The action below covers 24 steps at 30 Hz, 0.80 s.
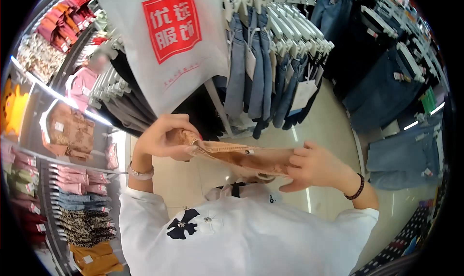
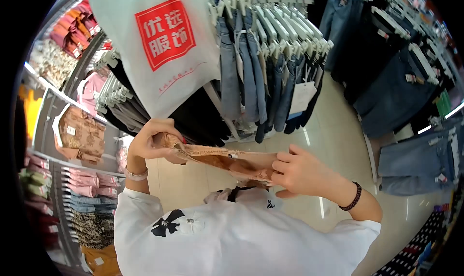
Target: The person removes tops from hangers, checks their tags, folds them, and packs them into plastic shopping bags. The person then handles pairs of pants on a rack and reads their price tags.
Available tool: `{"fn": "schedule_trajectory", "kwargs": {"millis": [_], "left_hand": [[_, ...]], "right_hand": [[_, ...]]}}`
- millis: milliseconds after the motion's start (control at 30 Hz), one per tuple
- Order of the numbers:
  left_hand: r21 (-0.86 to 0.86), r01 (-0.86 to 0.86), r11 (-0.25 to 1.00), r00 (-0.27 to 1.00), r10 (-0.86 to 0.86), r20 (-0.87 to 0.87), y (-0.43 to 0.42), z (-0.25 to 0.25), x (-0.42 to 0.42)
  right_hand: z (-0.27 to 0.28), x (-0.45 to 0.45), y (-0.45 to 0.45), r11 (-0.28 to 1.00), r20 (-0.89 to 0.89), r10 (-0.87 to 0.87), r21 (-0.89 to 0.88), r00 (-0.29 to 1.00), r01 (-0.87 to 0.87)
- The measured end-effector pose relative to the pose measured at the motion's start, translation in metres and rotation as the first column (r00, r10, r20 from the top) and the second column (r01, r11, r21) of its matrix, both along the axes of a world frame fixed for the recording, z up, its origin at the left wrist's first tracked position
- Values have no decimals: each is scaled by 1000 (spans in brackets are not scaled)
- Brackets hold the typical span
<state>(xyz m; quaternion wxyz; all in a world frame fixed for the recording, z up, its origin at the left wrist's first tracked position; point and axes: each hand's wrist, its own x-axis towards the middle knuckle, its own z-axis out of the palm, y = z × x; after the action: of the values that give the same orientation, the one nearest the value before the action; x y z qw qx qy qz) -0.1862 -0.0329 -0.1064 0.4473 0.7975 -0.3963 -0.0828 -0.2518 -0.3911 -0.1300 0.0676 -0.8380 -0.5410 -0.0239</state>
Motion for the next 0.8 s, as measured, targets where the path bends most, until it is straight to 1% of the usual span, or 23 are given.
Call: {"fn": "schedule_trajectory", "kwargs": {"millis": [33, 100, 133, 167, 267, 300, 333, 400, 433, 533, 567, 600, 633, 667, 700, 733, 767, 800], "left_hand": [[-53, -36, 998, 997, 40, 62, 3, -7, 0], [94, -197, 976, 976, 187, 108, 19, -11, 3], [167, -273, 947, 958, 253, 135, 26, -11, 4], [143, -337, 930, 939, 323, 114, 27, -12, 3], [50, -442, 895, 887, 429, 170, 22, -19, 2], [36, -462, 886, 859, 437, 265, 20, -24, 3], [16, -495, 869, 841, 474, 261, 17, -25, 3], [-29, -555, 832, 800, 543, 255, 10, -26, 3], [-101, -566, 819, 800, 574, 172, 6, -26, 2], [-187, -624, 758, 746, 650, 144, 7, -36, 12], [-183, -639, 747, 732, 664, 154, 7, -40, 15], [-199, -655, 729, 721, 682, 122, 4, -41, 12], [-213, -672, 710, 710, 699, 88, -8, -38, 6], [-227, -689, 689, 697, 715, 53, -20, -38, 0], [-233, -660, 715, 717, 691, 91, -30, -43, -3], [-209, -649, 732, 730, 676, 102, -42, -46, -8], [-184, -607, 773, 778, 625, 59, -52, -45, -14], [-253, -526, 812, 817, 565, 115, -63, -51, -16]], "right_hand": [[11, 6, 3, 1000, -29, -1, 20, 1000, 2], [27, 17, 10, 998, -96, -7, 56, 995, 12], [22, 24, 13, 978, -127, -125, 149, 984, 143], [12, 32, 17, 932, -171, -239, 236, 956, 275], [11, 54, 29, 870, -75, -454, 178, 888, 460], [3, 63, 33, 884, 26, -455, 134, 890, 448], [-3, 70, 36, 893, 125, -450, 87, 884, 442], [-5, 84, 42, 925, 210, -379, 112, 901, 363], [-2, 89, 45, 922, 214, -370, 208, 904, 328], [2, 93, 51, 852, 38, -427, 351, 903, 388], [2, 97, 53, 821, -255, -433, 285, 865, 495], [2, 102, 56, 794, -526, -416, 188, 741, 579], [0, 104, 59, 773, -749, -378, 69, 545, 630], [-7, 102, 66, 683, -922, -211, 98, 324, 724], [-17, 97, 78, 582, -995, 11, 84, 95, 809], [-22, 92, 90, 481, -959, 259, 29, -111, 876], [-13, 86, 101, 460, -942, 301, 8, -147, 888], [-5, 80, 110, 440, -922, 343, -14, -182, 898]]}}
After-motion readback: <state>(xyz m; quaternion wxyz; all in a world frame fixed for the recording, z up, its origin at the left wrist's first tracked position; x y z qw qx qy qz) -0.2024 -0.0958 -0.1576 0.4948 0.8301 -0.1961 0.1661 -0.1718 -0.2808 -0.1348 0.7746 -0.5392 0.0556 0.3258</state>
